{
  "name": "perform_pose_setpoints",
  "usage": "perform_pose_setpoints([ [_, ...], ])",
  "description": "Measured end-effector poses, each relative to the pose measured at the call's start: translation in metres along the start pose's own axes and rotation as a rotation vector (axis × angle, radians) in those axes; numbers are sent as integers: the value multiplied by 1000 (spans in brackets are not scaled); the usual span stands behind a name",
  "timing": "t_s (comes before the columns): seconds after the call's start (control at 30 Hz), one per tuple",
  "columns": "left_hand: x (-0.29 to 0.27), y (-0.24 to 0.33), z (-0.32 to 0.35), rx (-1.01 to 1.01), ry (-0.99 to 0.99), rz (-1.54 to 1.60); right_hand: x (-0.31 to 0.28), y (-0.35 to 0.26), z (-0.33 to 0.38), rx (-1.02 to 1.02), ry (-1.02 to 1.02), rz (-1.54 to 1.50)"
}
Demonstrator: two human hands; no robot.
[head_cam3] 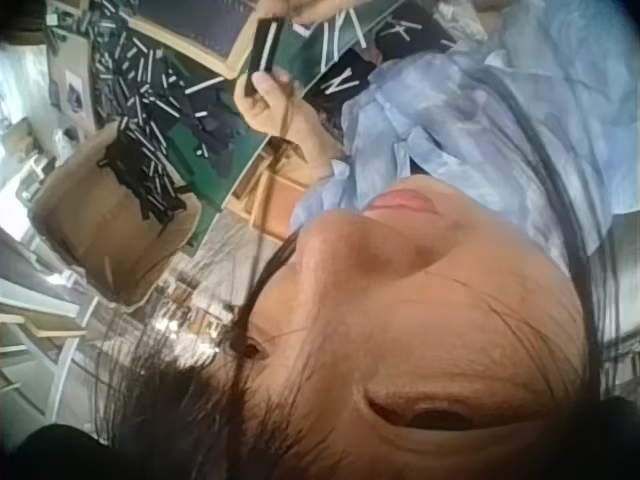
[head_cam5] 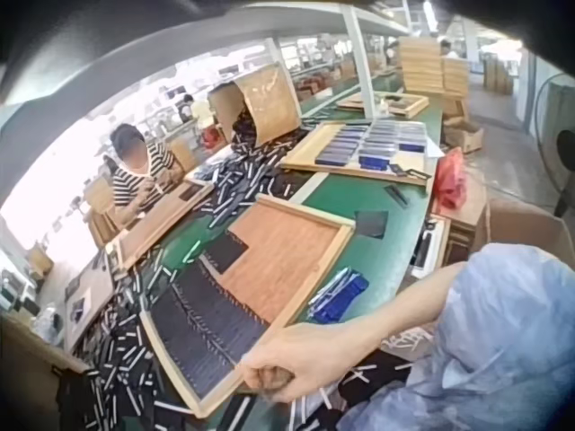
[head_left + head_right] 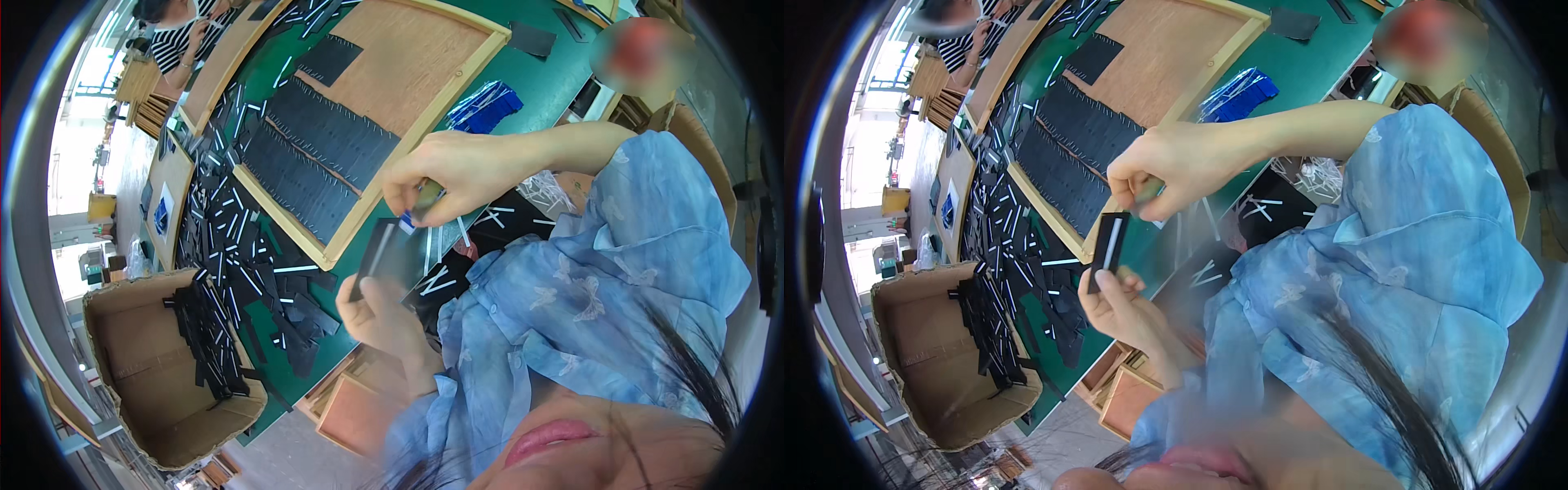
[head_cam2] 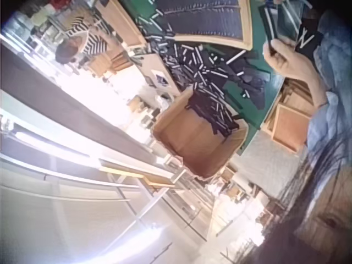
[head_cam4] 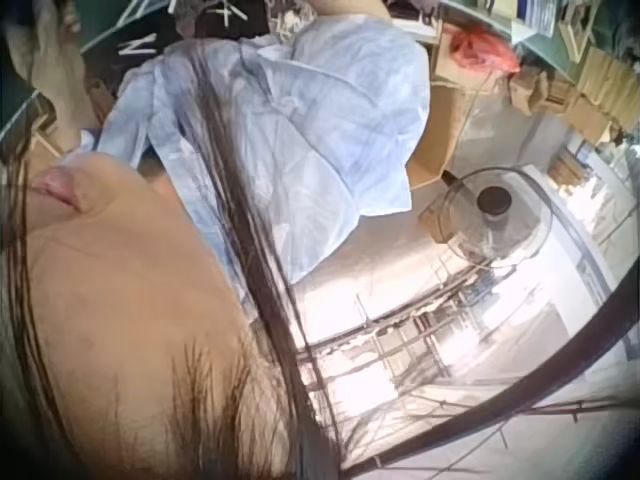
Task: Assembling small metal components and pins onto plastic bases on a factory workbench.
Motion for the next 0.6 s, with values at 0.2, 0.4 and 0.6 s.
perform_pose_setpoints([
  [0.2,14,4,1,-97,-179,-202,9,-11,-7,-522,468,547],
  [0.4,16,11,-9,-206,-198,-63,19,-6,-11,-830,546,703],
  [0.6,9,2,-13,-210,-45,-45,32,2,12,-819,149,703],
])
Point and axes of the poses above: each hand's wrist, its own z-axis away from the middle knuckle, its own x-axis out of the palm, y = z × x, the point moved 2 cm from there along -z, towards the middle knuckle, and after that the axes turned 14 degrees about x, right-handed, at the moved point
